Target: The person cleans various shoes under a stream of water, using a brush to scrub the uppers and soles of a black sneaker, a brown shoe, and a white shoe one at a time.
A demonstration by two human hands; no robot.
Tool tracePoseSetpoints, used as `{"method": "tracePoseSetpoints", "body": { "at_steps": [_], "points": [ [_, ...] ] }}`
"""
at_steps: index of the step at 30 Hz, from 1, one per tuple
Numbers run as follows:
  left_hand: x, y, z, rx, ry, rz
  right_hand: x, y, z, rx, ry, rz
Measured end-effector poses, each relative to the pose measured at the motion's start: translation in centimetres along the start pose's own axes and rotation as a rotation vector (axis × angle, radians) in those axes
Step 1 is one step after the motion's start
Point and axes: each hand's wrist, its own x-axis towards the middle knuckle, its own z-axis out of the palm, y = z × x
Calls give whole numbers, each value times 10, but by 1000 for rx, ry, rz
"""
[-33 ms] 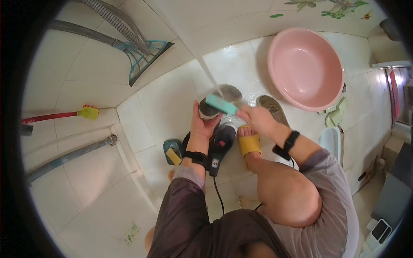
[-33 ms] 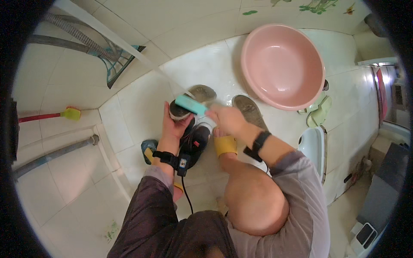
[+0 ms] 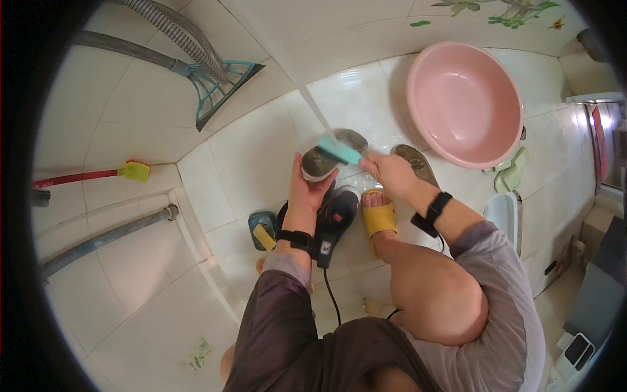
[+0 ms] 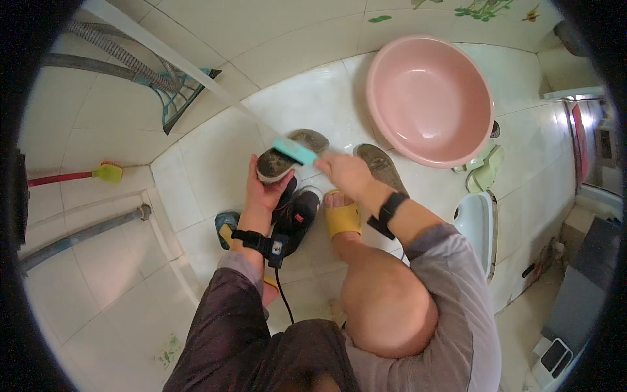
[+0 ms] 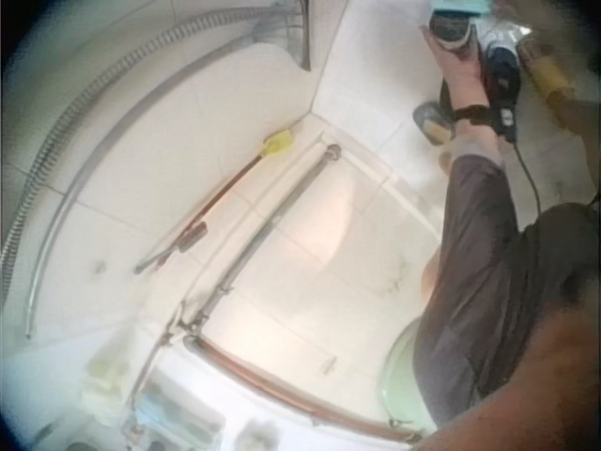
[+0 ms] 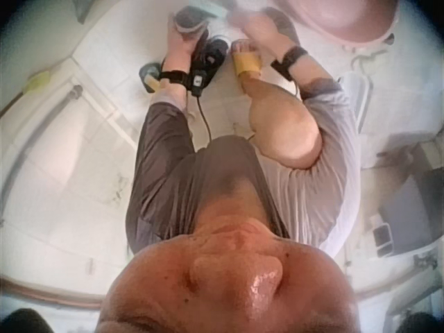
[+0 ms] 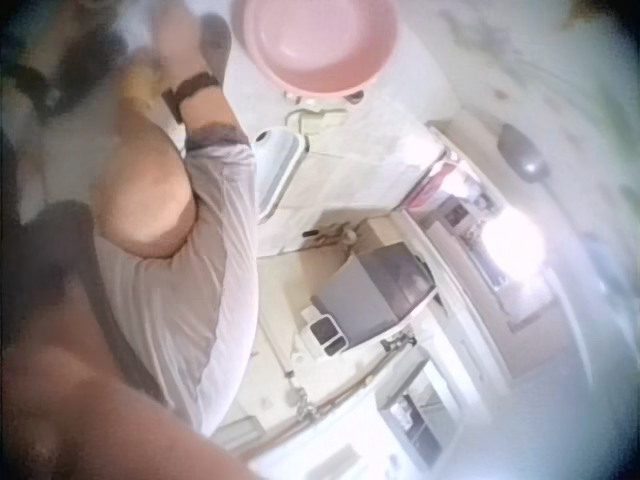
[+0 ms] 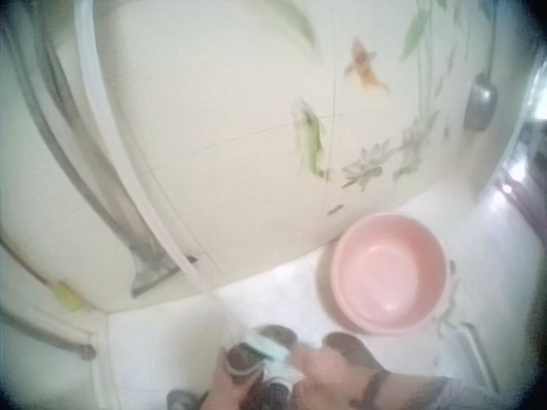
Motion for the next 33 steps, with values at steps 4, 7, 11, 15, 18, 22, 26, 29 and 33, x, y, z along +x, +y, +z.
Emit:
{"method": "tracePoseSetpoints", "body": {
  "at_steps": [4,7,11,15,18,22,26,29,33],
  "points": [
    [-7,0,-4,-2,43,18,-7,-38,4,-92,-91,-7],
    [-25,-2,-14,29,115,-7,-7,-25,15,-163,-74,10],
    [-29,-14,1,51,139,-9,-11,-12,11,-221,-76,122],
    [-25,-16,-12,90,114,0,-3,-4,7,-213,-118,142],
    [-28,-19,-6,91,149,26,12,7,-2,-220,-9,252],
    [-30,-21,-17,49,89,1,6,-11,18,-234,-51,45],
    [-28,-23,-11,86,103,10,32,15,-1,-188,31,260],
    [-32,-26,-12,65,55,15,29,-3,19,-136,-1,117],
    [-32,-22,-3,91,107,38,52,43,-1,-213,-4,301]
  ]
}}
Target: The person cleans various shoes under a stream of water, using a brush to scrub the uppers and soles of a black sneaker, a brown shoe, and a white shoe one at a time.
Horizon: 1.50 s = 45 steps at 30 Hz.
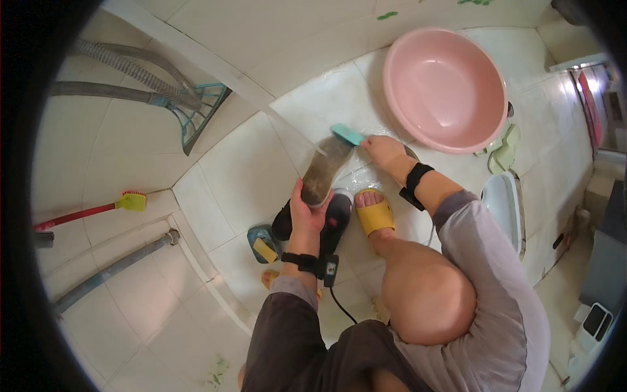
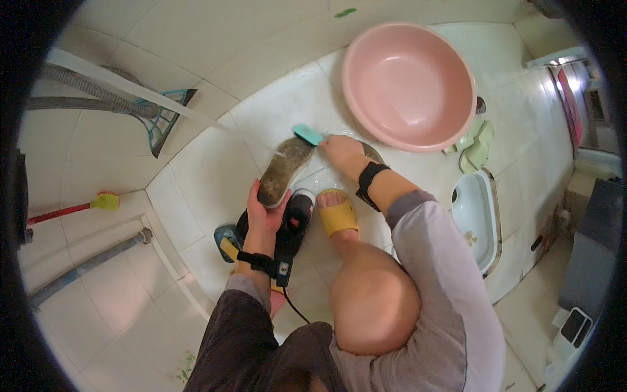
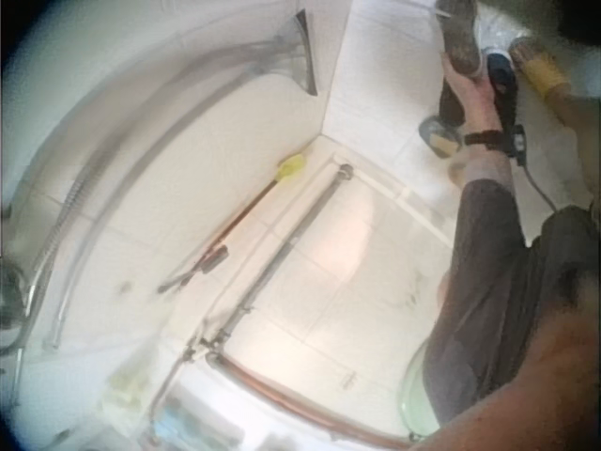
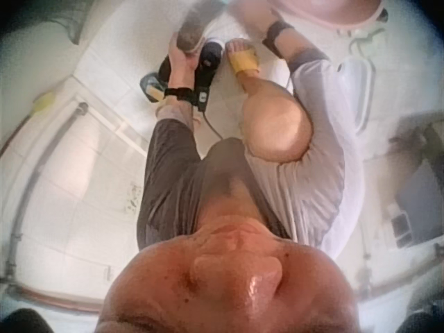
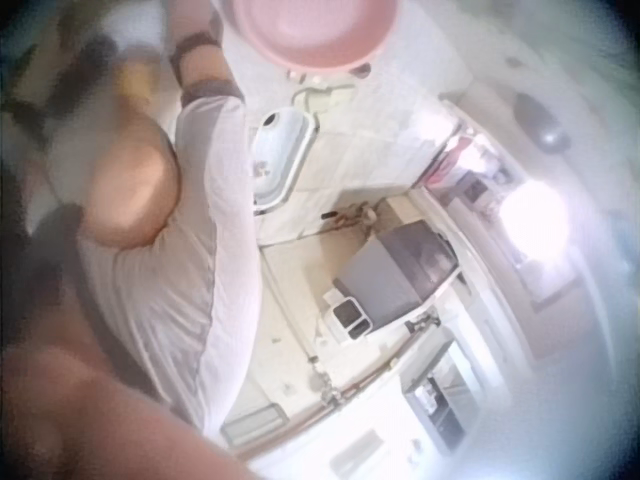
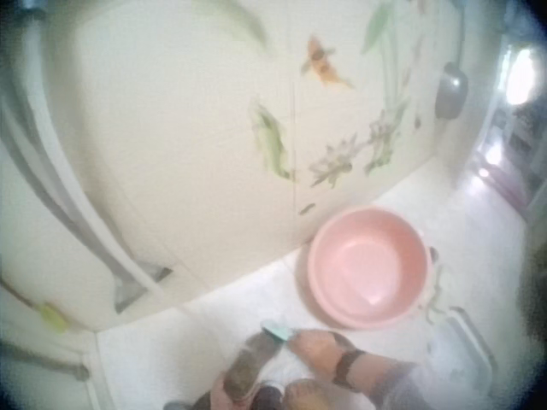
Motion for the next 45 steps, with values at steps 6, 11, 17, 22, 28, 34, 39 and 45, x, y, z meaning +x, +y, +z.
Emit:
{"method": "tracePoseSetpoints", "body": {
  "at_steps": [6,11,17,22,28,34,39,45],
  "points": [
    [-1,-1,1,31,3,5,-13,-11,-3,33,30,-81],
    [4,-4,-3,34,-38,-1,-19,-26,11,39,26,-187],
    [8,-4,-10,54,-45,-18,-24,-13,8,48,0,-80],
    [4,-3,-3,37,19,22,-38,-5,13,106,78,-146],
    [2,0,-3,27,81,12,-41,1,2,107,-74,75],
    [1,0,-2,20,71,20,-41,8,-4,94,-22,63],
    [10,0,-8,-8,12,-6,-52,6,15,47,9,-83],
    [11,-1,0,4,91,3,-57,5,18,65,-9,-45]
  ]
}}
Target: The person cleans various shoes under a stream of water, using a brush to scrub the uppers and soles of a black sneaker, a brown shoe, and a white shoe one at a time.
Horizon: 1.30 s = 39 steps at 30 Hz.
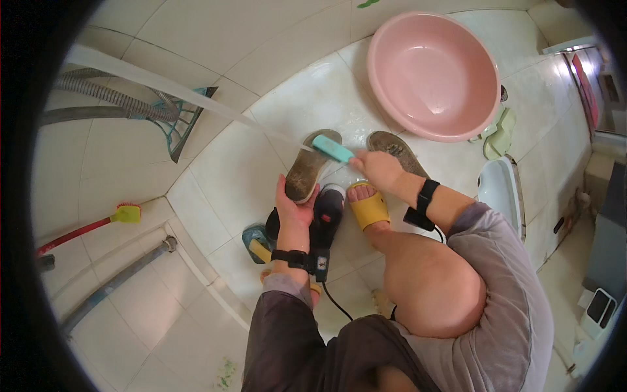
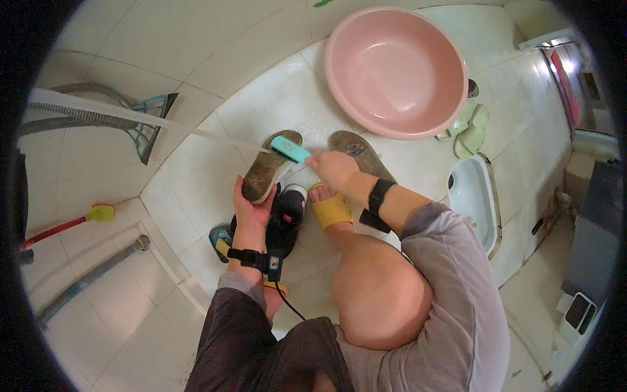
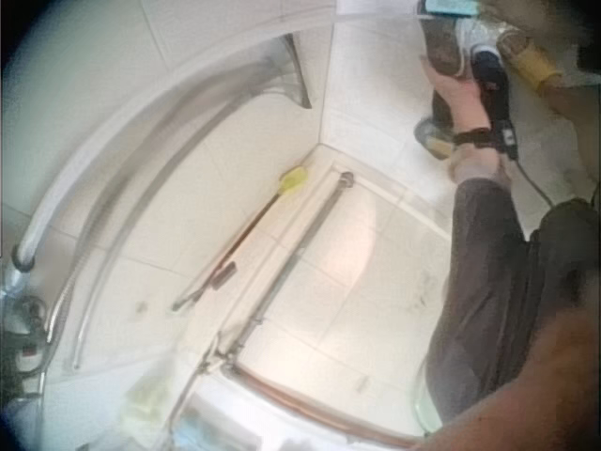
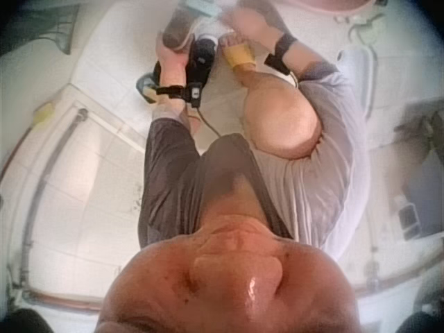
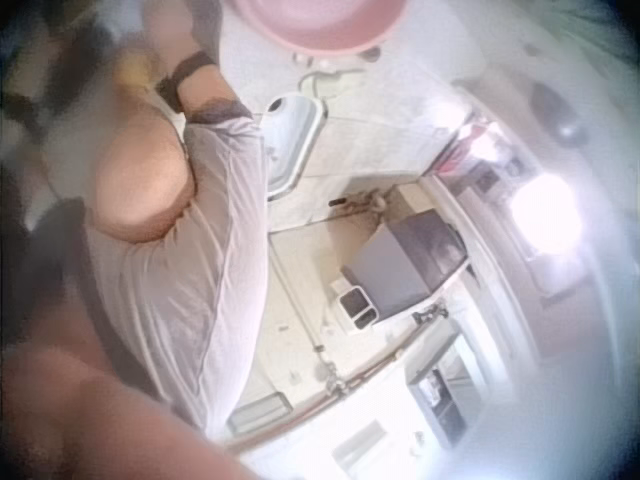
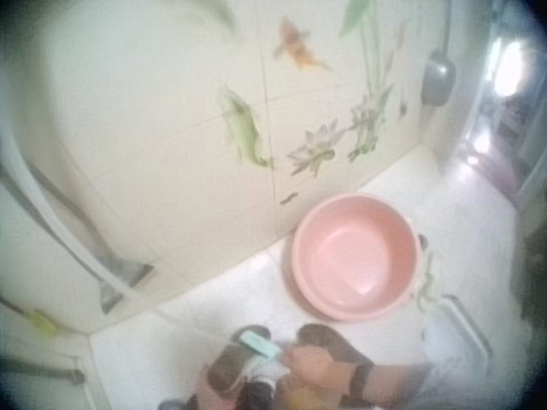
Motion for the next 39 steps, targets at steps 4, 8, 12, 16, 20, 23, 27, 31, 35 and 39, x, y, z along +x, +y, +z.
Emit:
{"method": "tracePoseSetpoints", "body": {
  "at_steps": [4,8,12,16,20,23,27,31,35,39],
  "points": [
    [-7,9,11,42,-2,1,3,8,-13,42,17,40],
    [-3,14,4,28,-79,-23,1,8,-5,121,66,9],
    [3,12,1,29,-76,-1,0,-1,-1,97,9,-40],
    [-5,13,12,65,-23,-7,21,14,-17,15,-24,112],
    [-3,14,15,71,29,3,16,-3,-4,70,55,-120],
    [-4,10,18,102,-14,1,41,8,-14,69,-31,98],
    [0,11,19,143,-81,2,32,-6,-2,91,44,-77],
    [-13,16,41,207,-19,38,18,19,-13,132,15,30],
    [-6,20,54,248,-29,28,-51,-5,-24,193,-47,-125],
    [1,29,44,142,-46,37,-50,-45,-25,152,-9,-328]
  ]
}}
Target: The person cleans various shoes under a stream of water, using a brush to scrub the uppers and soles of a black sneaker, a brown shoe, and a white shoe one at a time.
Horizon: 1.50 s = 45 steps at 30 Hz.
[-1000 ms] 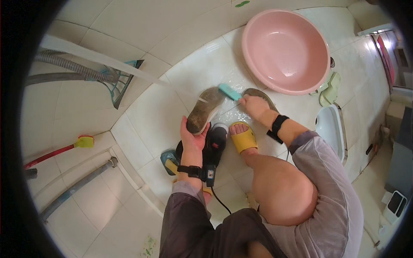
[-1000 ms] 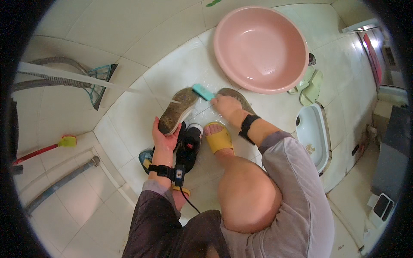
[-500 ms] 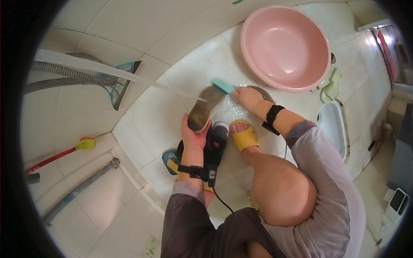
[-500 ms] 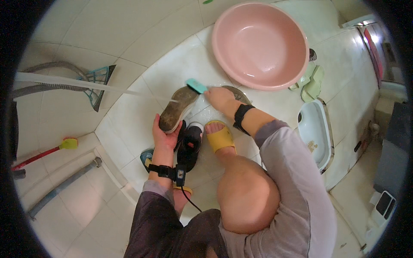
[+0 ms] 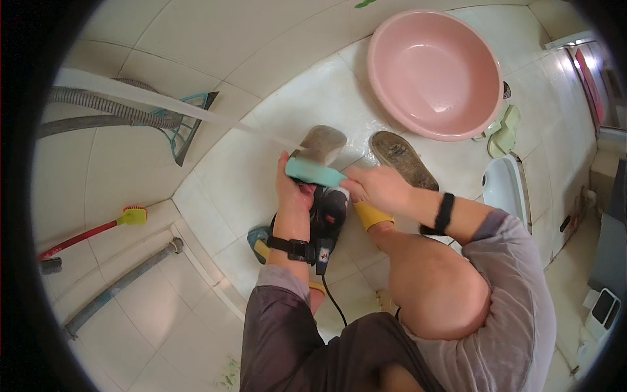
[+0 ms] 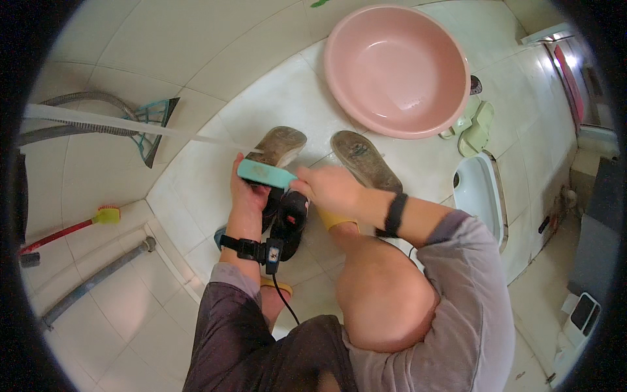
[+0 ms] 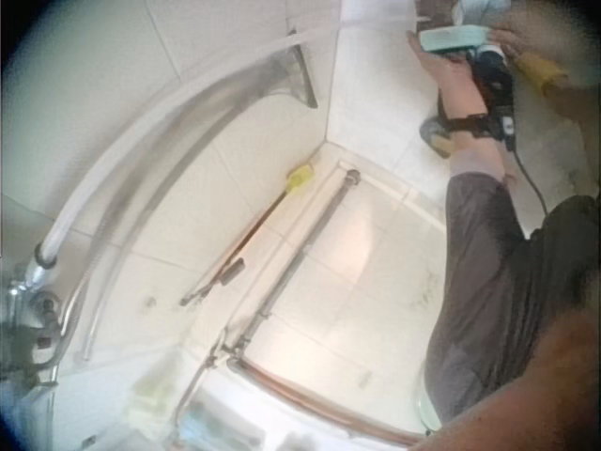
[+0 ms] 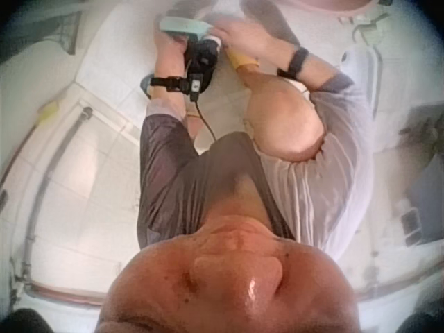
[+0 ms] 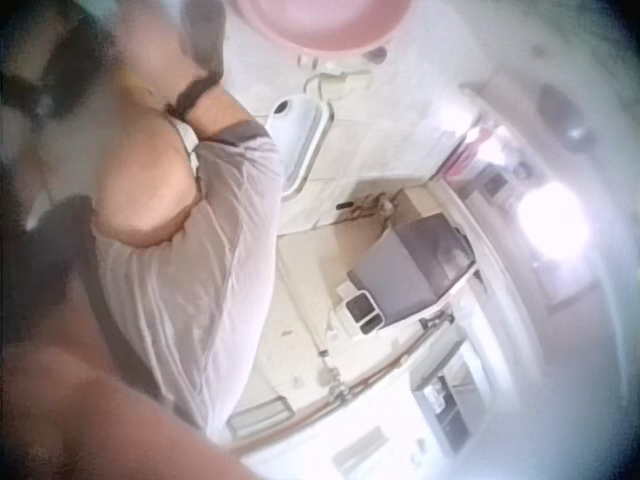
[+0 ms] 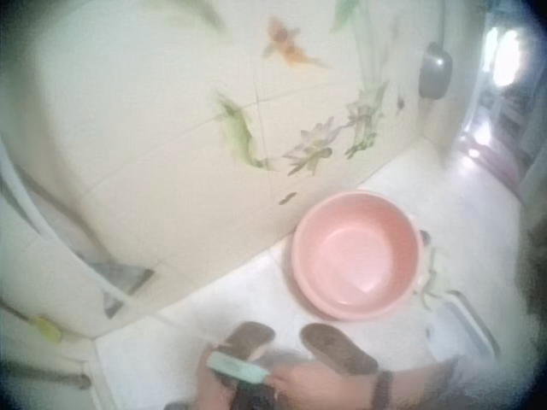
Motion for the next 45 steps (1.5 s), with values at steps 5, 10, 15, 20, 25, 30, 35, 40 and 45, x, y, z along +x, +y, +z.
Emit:
{"method": "tracePoseSetpoints", "body": {
  "at_steps": [5,10,15,20,25,30,35,40,45],
  "points": [
    [-2,-7,18,147,10,-48,27,56,-17,-191,74,166],
    [1,-11,3,49,28,7,7,5,-9,-17,-56,19],
    [-8,-14,18,102,31,-59,38,74,-12,-136,86,166],
    [-6,-13,4,63,90,4,12,9,-2,-35,-37,72],
    [-8,-18,3,81,54,-17,49,54,-2,-99,137,129],
    [-5,-19,-4,8,61,-15,32,26,11,-55,46,111],
    [-11,-22,-3,63,37,-45,54,67,-2,-124,67,232],
    [-6,-18,-22,46,-16,-26,37,49,18,18,44,201],
    [-16,-10,-23,34,19,-2,22,104,-4,-128,100,400]
  ]
}}
